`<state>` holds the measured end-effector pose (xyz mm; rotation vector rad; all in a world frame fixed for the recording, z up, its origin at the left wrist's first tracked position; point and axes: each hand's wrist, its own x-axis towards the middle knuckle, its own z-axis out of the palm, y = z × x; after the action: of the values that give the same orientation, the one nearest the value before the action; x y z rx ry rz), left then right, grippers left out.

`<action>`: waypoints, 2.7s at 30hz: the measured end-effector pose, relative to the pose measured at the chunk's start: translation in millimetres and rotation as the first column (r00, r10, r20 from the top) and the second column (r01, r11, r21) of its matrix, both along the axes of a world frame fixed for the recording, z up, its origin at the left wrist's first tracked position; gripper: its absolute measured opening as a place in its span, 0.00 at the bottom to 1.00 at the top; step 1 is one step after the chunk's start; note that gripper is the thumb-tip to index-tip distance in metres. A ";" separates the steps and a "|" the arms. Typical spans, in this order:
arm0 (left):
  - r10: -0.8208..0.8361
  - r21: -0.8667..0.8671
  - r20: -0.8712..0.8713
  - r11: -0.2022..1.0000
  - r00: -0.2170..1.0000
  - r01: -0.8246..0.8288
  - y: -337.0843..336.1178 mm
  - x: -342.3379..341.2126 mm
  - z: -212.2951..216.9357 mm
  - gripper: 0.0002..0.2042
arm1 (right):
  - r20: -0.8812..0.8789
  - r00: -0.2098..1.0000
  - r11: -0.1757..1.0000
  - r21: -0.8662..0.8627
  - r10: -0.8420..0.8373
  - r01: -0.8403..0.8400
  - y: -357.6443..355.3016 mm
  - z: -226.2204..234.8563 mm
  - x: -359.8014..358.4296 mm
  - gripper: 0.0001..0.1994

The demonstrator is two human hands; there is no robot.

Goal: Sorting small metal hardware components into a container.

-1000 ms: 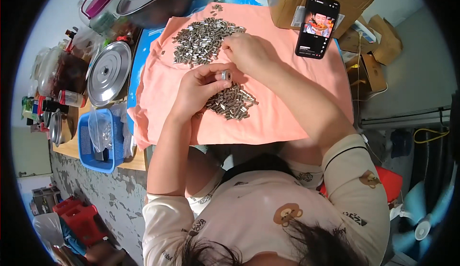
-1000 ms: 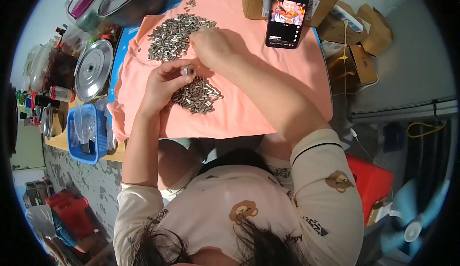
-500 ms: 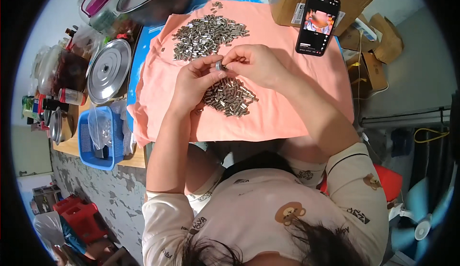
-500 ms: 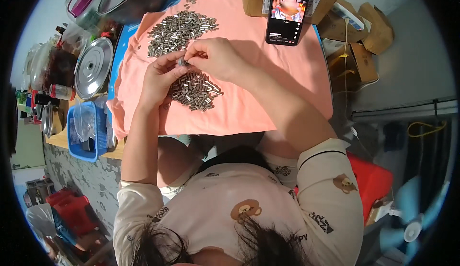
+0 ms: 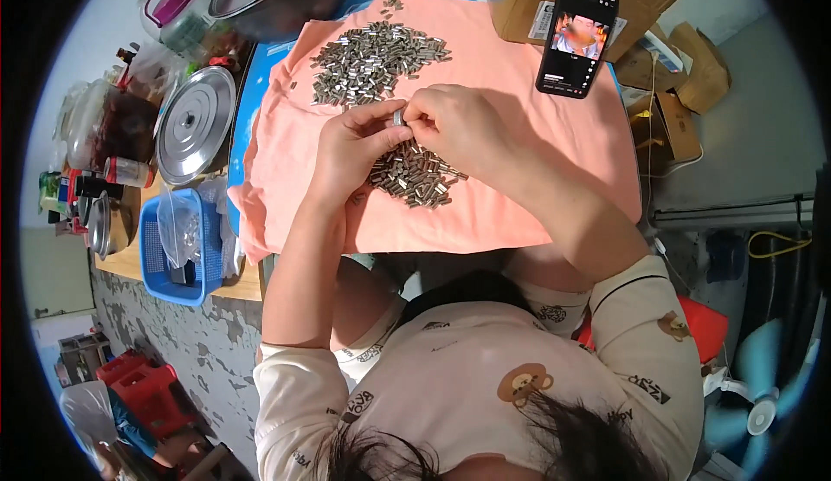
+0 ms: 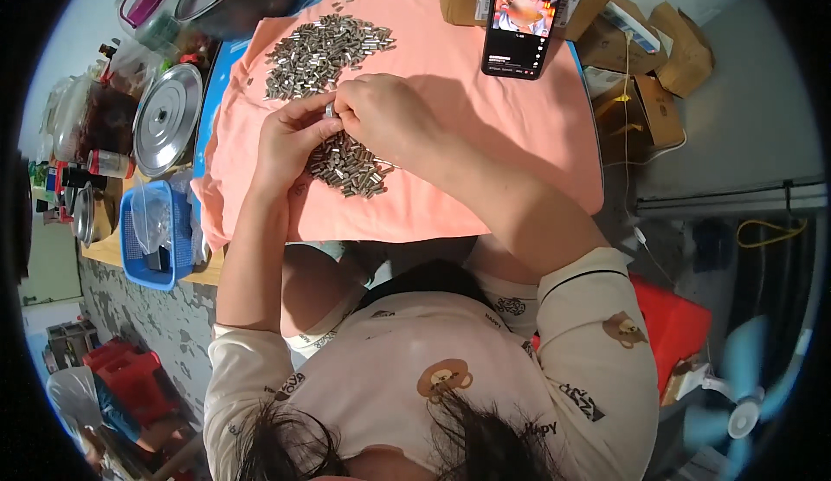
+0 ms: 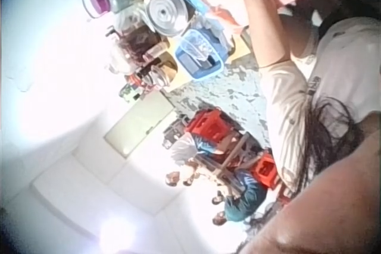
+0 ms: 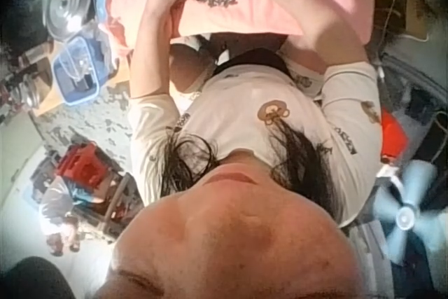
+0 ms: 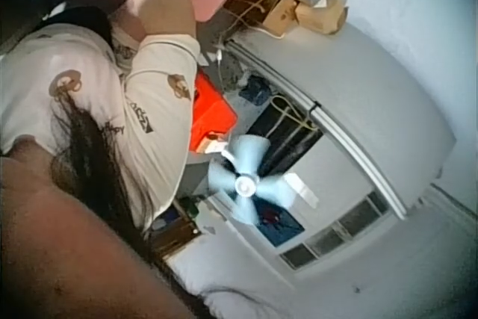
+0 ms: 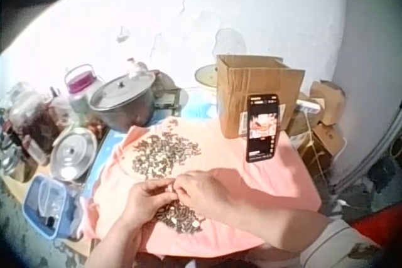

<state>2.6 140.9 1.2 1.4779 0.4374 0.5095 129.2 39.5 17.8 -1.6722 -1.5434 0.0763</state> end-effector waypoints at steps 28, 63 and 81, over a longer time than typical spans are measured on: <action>-0.054 -0.107 0.099 0.992 0.994 0.065 4.7 -1.0 -2.2 0.15 | 0.347 0.932 0.982 -0.115 -0.102 0.151 20.0 -14.2 35.9 0.05; -0.090 -0.044 -0.006 0.995 0.996 0.089 0.1 -0.8 1.3 0.16 | -0.002 0.981 0.968 -0.163 -0.194 0.192 20.7 -7.5 74.7 0.05; -0.110 -0.065 0.030 0.992 0.993 0.112 1.4 -0.1 0.4 0.16 | 0.289 0.921 0.942 -0.136 -0.259 0.308 37.1 -24.8 76.6 0.07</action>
<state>2.6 142.3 1.6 1.4216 0.3463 0.4216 205.8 76.6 -7.0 -2.1070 -1.5024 -0.1774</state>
